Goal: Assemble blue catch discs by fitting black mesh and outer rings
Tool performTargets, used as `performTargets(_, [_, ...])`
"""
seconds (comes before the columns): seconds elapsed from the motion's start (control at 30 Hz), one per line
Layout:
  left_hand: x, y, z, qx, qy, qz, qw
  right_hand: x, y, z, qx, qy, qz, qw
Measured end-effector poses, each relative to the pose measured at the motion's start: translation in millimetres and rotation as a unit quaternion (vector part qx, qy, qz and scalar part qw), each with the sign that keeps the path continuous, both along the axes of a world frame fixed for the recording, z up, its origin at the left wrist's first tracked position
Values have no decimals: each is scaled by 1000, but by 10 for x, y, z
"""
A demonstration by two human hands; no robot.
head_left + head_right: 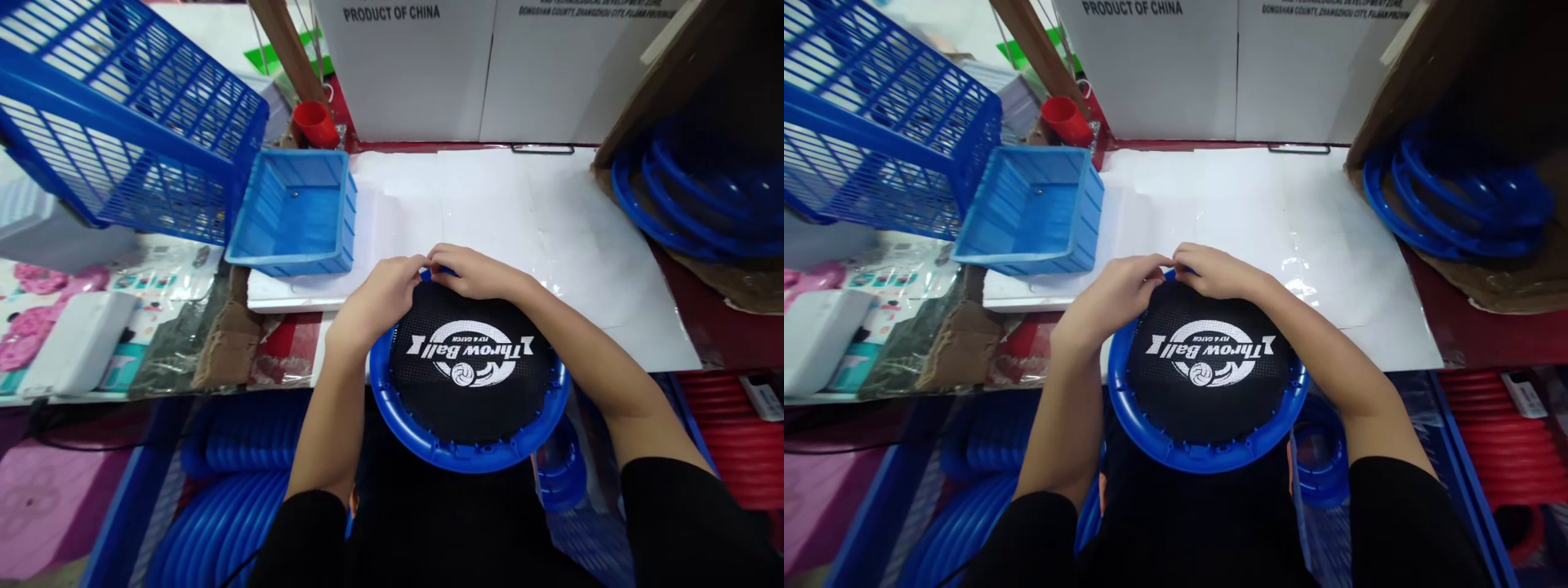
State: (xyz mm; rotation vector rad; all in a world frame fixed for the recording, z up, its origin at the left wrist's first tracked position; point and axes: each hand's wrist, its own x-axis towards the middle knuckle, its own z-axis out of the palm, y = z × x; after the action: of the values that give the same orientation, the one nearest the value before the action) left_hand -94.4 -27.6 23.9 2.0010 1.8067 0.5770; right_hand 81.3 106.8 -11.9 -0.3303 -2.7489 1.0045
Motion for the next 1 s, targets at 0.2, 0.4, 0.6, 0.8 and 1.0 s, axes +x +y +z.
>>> performTargets(0.2, [-10, -39, -133, 28, 0, -12, 1000, -8, 28, -11, -23, 0, 4, 1000])
performTargets(0.4, [-128, -55, -178, 52, -3, -18, 999, -12, 19, 7, -44, -8, -10, 999])
performTargets(0.6, [-166, -220, -58, 27, -43, 20, 999, -15, 18, 15, -46, -10, -5, 999])
performTargets(0.8, [-88, -220, -23, -56, -76, 48, 994, -16, 25, 4, -47, -9, -10, 999])
performTargets(1.0, [-39, -174, -27, -33, -83, 70, 994, -13, 28, -2, -50, -5, -5, 999])
